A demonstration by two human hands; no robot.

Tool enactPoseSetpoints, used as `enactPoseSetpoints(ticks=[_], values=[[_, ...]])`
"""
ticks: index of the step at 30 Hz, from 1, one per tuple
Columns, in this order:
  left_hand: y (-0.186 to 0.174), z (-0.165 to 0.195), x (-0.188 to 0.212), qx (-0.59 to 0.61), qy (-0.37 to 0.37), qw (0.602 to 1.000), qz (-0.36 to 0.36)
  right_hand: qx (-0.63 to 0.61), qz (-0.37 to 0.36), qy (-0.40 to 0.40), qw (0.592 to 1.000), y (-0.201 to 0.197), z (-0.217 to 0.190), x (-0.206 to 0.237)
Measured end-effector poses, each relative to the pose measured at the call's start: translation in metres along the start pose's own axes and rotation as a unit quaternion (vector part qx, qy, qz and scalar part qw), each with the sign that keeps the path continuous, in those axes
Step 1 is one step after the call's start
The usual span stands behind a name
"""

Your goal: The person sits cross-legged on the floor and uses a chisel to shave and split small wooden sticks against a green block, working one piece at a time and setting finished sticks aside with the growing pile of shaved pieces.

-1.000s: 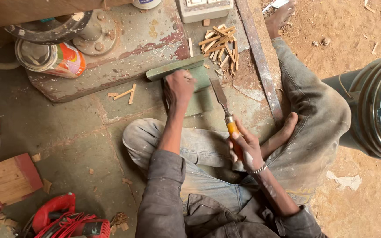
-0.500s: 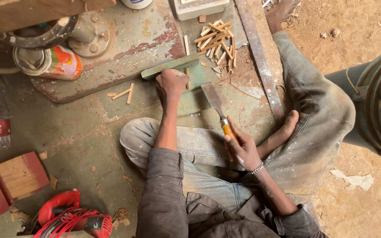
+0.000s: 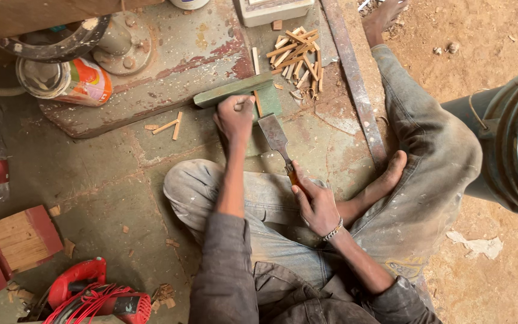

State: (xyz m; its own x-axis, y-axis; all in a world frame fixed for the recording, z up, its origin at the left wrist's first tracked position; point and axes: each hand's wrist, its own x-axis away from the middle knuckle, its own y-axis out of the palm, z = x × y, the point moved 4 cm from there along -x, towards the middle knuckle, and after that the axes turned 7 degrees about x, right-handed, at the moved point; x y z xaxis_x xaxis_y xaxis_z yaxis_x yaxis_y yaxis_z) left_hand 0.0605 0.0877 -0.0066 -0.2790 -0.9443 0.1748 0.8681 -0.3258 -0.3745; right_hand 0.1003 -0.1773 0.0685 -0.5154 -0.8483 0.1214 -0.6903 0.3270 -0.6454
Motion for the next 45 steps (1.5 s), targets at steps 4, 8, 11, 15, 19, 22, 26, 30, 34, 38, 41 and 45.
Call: enactPoseSetpoints(ticks=[4, 8, 11, 15, 19, 22, 26, 30, 34, 38, 41, 45], values=[[-0.009, 0.022, 0.056, -0.017, 0.294, 0.955, 0.045, 0.056, -0.010, 0.029, 0.998, 0.003, -0.006, -0.002], [-0.005, 0.024, 0.115, -0.110, 0.350, 0.923, -0.115, 0.045, -0.020, 0.041, 0.998, 0.003, -0.006, -0.002], [-0.005, 0.022, 0.126, -0.130, 0.319, 0.927, -0.150, 0.058, -0.045, 0.075, 0.994, 0.004, -0.003, -0.003], [-0.006, 0.020, 0.122, -0.107, 0.306, 0.926, -0.192, 0.089, 0.010, -0.008, 0.996, 0.000, -0.016, -0.003], [-0.010, 0.017, 0.117, -0.102, 0.311, 0.920, -0.216, 0.116, 0.036, -0.045, 0.992, -0.001, -0.030, -0.004], [-0.009, 0.015, 0.115, -0.099, 0.314, 0.916, -0.229, 0.105, -0.023, 0.059, 0.992, 0.003, -0.026, -0.006], [-0.004, 0.011, 0.105, -0.108, 0.324, 0.912, -0.229, 0.112, -0.008, 0.053, 0.992, 0.005, -0.026, -0.015], [0.002, 0.008, 0.093, -0.101, 0.326, 0.910, -0.233, 0.085, -0.003, 0.060, 0.995, 0.006, -0.024, -0.026], [0.001, 0.009, 0.090, -0.109, 0.331, 0.908, -0.230, 0.115, -0.007, 0.066, 0.991, 0.006, -0.027, -0.027], [-0.001, 0.010, 0.092, -0.107, 0.328, 0.909, -0.233, 0.095, 0.005, 0.054, 0.994, 0.009, -0.026, -0.024], [-0.001, 0.009, 0.093, -0.115, 0.337, 0.905, -0.233, 0.073, 0.038, 0.027, 0.996, 0.013, -0.020, -0.022], [0.004, 0.006, 0.084, -0.117, 0.330, 0.907, -0.234, 0.079, 0.050, 0.026, 0.995, 0.031, -0.001, -0.035]])
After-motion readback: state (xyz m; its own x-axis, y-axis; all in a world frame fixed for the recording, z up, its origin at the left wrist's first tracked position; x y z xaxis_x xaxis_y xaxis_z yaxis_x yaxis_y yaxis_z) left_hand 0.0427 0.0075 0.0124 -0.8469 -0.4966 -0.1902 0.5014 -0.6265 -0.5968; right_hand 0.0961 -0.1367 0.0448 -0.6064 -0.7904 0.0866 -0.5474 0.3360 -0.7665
